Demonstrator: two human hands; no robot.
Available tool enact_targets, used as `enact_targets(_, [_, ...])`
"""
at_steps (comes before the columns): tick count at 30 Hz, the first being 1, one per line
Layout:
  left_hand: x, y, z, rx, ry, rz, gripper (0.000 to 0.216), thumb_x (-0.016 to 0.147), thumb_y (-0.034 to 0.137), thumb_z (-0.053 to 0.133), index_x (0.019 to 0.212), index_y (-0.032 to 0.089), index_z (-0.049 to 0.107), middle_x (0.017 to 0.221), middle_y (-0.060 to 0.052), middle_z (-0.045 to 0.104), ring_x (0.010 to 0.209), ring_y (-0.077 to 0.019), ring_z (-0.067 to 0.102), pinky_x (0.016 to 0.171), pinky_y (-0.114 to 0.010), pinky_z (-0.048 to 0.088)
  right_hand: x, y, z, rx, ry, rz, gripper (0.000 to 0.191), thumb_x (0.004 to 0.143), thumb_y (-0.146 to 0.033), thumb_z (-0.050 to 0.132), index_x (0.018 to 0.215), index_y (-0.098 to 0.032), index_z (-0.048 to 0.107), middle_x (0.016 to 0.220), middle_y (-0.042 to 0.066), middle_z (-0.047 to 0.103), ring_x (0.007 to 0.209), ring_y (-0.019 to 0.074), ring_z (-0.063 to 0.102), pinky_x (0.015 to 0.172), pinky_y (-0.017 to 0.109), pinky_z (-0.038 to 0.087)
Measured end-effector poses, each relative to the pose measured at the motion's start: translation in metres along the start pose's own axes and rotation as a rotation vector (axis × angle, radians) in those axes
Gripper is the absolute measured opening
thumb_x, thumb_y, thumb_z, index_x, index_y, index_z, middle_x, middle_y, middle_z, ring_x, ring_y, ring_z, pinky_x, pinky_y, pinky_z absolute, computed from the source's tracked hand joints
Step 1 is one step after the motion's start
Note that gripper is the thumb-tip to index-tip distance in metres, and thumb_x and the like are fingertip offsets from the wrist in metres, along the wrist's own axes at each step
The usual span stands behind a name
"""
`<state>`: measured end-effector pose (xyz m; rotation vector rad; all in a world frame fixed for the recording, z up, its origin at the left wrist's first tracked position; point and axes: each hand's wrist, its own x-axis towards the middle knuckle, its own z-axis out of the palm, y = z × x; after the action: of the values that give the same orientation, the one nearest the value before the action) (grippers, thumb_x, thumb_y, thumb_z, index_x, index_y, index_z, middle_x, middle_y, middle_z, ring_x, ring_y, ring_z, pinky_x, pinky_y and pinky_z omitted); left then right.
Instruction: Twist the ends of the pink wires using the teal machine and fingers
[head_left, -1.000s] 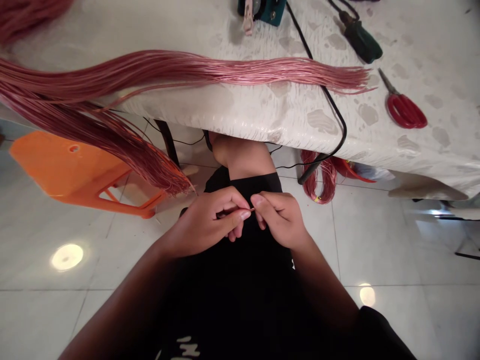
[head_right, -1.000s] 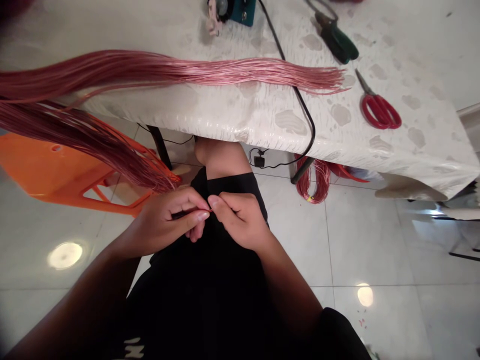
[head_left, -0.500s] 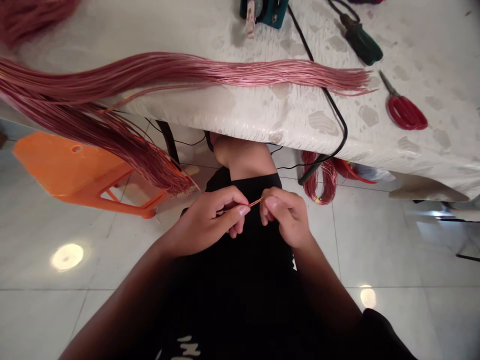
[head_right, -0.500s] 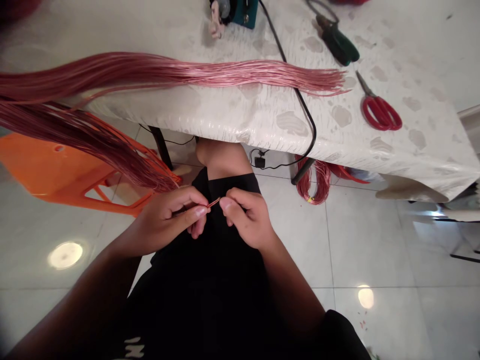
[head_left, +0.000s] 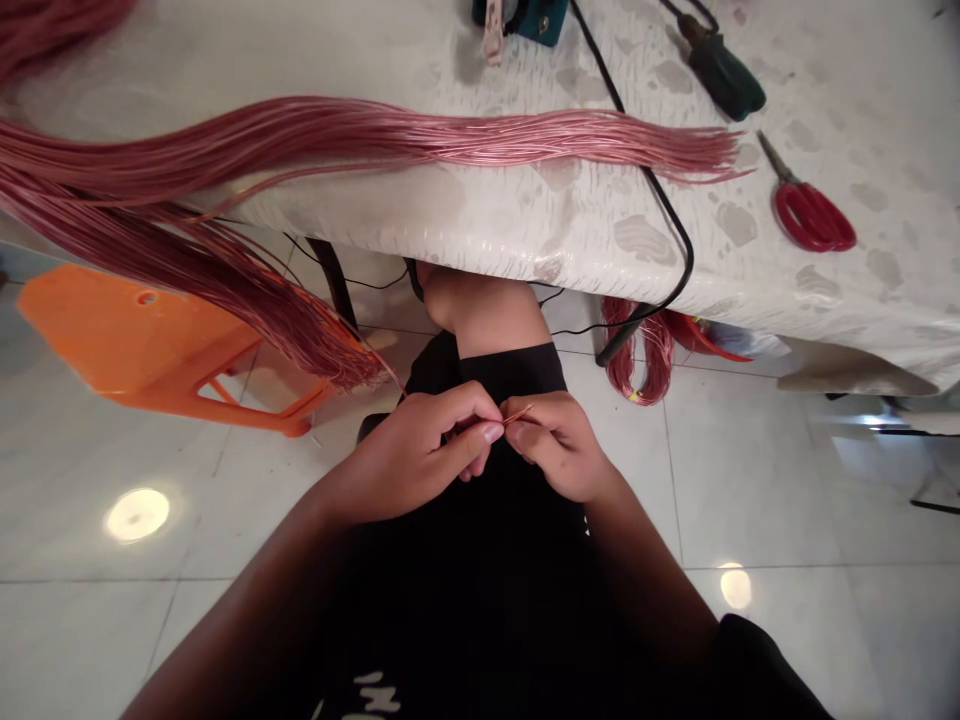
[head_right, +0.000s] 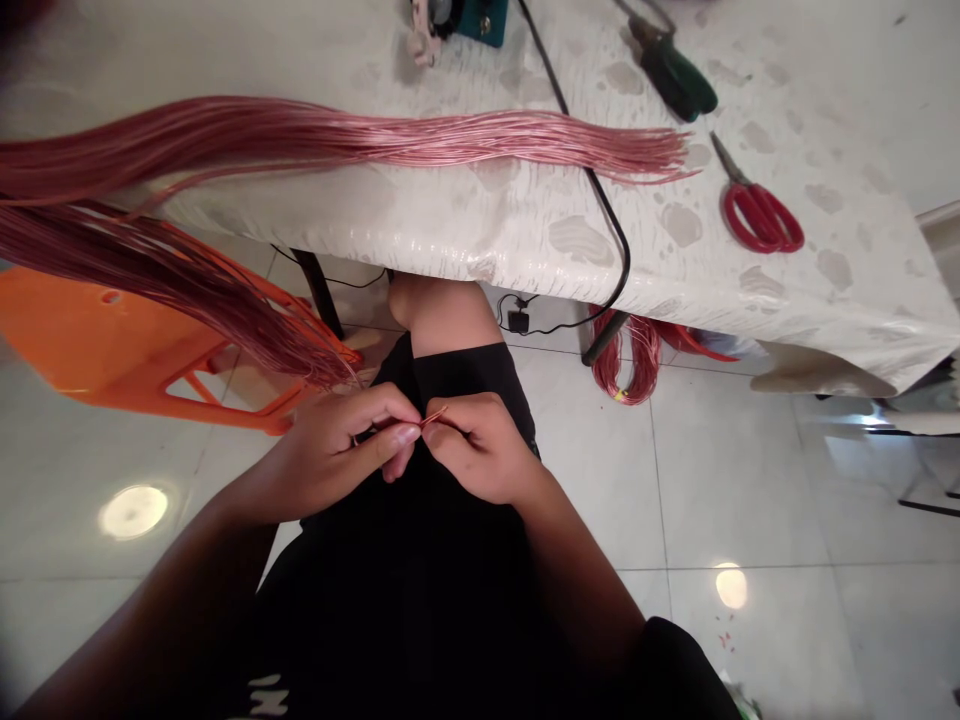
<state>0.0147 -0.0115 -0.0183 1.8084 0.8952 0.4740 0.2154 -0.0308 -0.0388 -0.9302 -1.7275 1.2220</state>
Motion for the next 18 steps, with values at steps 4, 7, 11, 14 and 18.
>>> enact_targets(4, [0.0009, -0.0006, 0.0002, -0.004, 0.002, 0.006, 0.017, 0.103, 0.022, 0.049, 0.089, 0.021, 0.058, 0.066, 0.007, 0.064, 0.061, -0.0085, 0.061, 0.064, -0.022, 0.048, -0.0001, -0.0015, -0.0003, 0.003, 0.000, -0.015, 0.031, 0.095, -0.012, 0.047, 0.066, -0.020, 0.048, 0.059, -0.006, 0.045, 0.053, 0.0079, 0.041, 0.054, 0.023, 0.035])
enact_targets(7, [0.0011, -0.0009, -0.0005, 0.002, 0.004, 0.008, 0.017, 0.103, 0.022, 0.049, 0.088, 0.021, 0.058, 0.065, 0.008, 0.064, 0.061, -0.0082, 0.060, 0.064, -0.022, 0.048, 0.0005, -0.0022, -0.0007, -0.020, -0.010, -0.023, 0.029, 0.095, -0.013, 0.046, 0.067, -0.020, 0.048, 0.061, -0.005, 0.044, 0.054, 0.0082, 0.040, 0.055, 0.023, 0.035])
enact_targets(11, [-0.0003, -0.0012, -0.0011, -0.001, -0.010, 0.007, 0.017, 0.103, 0.023, 0.049, 0.089, 0.021, 0.059, 0.065, 0.008, 0.065, 0.061, -0.0081, 0.061, 0.065, -0.022, 0.047, 0.0011, -0.0013, -0.0015, -0.056, 0.005, -0.022, 0.026, 0.095, -0.014, 0.046, 0.070, -0.020, 0.050, 0.062, -0.005, 0.045, 0.055, 0.0088, 0.041, 0.055, 0.024, 0.035])
enact_targets(14, [-0.0013, -0.0013, -0.0013, -0.003, -0.020, 0.007, 0.017, 0.104, 0.024, 0.049, 0.090, 0.021, 0.058, 0.065, 0.008, 0.065, 0.061, -0.0078, 0.061, 0.065, -0.022, 0.047, 0.0008, -0.0010, -0.0017, -0.075, 0.019, -0.025, 0.025, 0.094, -0.015, 0.047, 0.070, -0.020, 0.050, 0.062, -0.005, 0.045, 0.055, 0.0090, 0.041, 0.056, 0.025, 0.034])
enact_targets(18, [-0.0012, -0.0018, -0.0022, 0.020, -0.025, 0.001, 0.017, 0.103, 0.024, 0.049, 0.089, 0.021, 0.059, 0.067, 0.008, 0.066, 0.062, -0.0079, 0.061, 0.064, -0.022, 0.045, 0.0003, -0.0018, -0.0011, -0.094, 0.015, -0.047, 0.026, 0.093, -0.013, 0.047, 0.068, -0.020, 0.048, 0.061, -0.005, 0.044, 0.054, 0.0085, 0.040, 0.055, 0.024, 0.034])
